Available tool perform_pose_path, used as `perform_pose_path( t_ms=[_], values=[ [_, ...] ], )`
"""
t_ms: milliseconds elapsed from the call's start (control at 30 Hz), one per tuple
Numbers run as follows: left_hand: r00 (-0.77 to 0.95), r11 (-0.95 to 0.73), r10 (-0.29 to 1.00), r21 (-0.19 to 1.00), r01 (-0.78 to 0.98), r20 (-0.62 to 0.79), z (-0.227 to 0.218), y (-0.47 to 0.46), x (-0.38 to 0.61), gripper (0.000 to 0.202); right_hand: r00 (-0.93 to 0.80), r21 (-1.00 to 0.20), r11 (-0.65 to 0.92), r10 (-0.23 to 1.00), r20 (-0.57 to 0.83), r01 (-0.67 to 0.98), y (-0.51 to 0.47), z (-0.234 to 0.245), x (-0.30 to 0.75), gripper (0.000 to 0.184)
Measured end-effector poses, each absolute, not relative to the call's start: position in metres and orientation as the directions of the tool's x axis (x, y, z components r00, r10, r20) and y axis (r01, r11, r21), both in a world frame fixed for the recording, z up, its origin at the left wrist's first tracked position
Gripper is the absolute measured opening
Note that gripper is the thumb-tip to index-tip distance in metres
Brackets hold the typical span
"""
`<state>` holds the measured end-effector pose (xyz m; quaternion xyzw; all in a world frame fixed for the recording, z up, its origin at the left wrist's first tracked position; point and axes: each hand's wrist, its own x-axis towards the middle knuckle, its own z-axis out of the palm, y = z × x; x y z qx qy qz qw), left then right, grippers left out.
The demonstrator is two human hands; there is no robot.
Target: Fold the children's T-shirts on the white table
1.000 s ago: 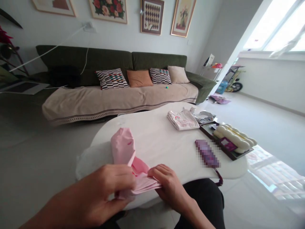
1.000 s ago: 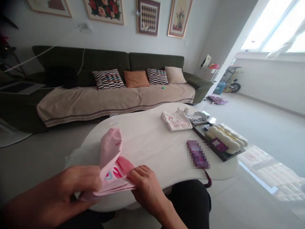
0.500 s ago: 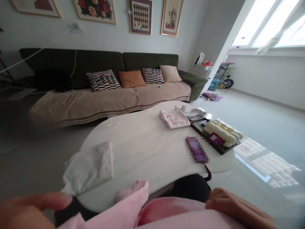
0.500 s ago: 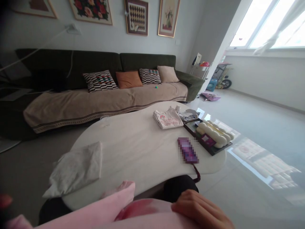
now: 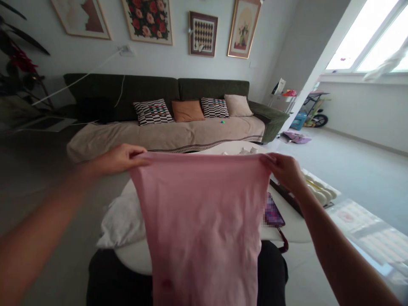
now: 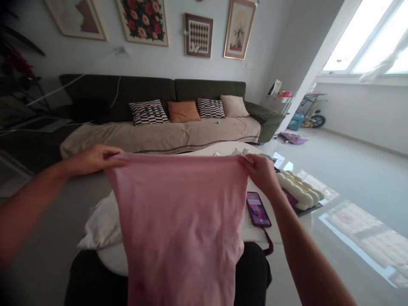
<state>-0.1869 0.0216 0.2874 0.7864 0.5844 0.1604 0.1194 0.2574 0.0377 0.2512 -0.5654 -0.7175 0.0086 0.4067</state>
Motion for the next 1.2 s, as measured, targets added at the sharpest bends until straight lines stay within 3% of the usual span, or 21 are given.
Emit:
perform_pose_path(
  t_ms=[100,200,300,400,567,767,933,1067,1133,1200],
  values=[
    [0.147,-0.259,0.926,0.301,0.918,0.348,0.314,0.06,-0.188,0.058,0.052,-0.454,0.363,0.733,0.678,0.814,0.084,0.287,0.24,0.043],
    [0.094,-0.293,0.789,0.236,0.927,0.607,0.343,0.055,-0.19,0.058,0.128,-0.518,0.47,0.64,0.758,0.715,0.089,0.313,0.234,0.052],
    [0.082,-0.326,0.717,0.23,0.917,0.692,0.347,0.027,-0.19,0.05,0.142,-0.547,0.549,0.612,0.778,0.632,0.069,0.302,0.243,0.043],
    [0.132,-0.368,0.784,0.283,0.885,0.606,0.311,0.0,-0.186,0.03,0.114,-0.578,0.47,0.703,0.702,0.667,0.046,0.249,0.26,0.03],
    [0.309,-0.363,0.932,0.445,0.819,0.191,0.191,-0.028,-0.171,0.006,0.018,-0.659,0.335,0.884,0.468,0.673,0.013,0.111,0.284,0.029],
    [0.386,-0.287,0.912,0.456,0.843,-0.14,0.057,-0.056,-0.147,0.017,-0.106,-0.448,0.172,0.98,0.168,0.878,-0.016,-0.008,0.292,0.034],
    [0.485,-0.321,0.809,0.441,0.838,-0.333,0.029,-0.064,-0.139,0.015,-0.167,-0.335,0.167,0.986,0.029,0.927,-0.019,-0.022,0.311,0.034],
    [0.575,-0.286,0.613,0.527,0.8,-0.542,0.04,-0.045,-0.132,0.022,-0.22,-0.289,0.176,0.967,-0.128,0.941,-0.013,-0.007,0.325,0.031],
    [0.583,-0.297,0.658,0.547,0.783,-0.477,0.044,-0.026,-0.12,0.023,-0.251,-0.305,0.201,0.958,-0.136,0.931,-0.007,0.003,0.313,0.03],
    [0.524,-0.328,0.809,0.534,0.78,-0.268,0.042,-0.004,-0.101,0.026,-0.304,-0.341,0.262,0.95,-0.074,0.903,0.002,0.009,0.284,0.033]
  ],
)
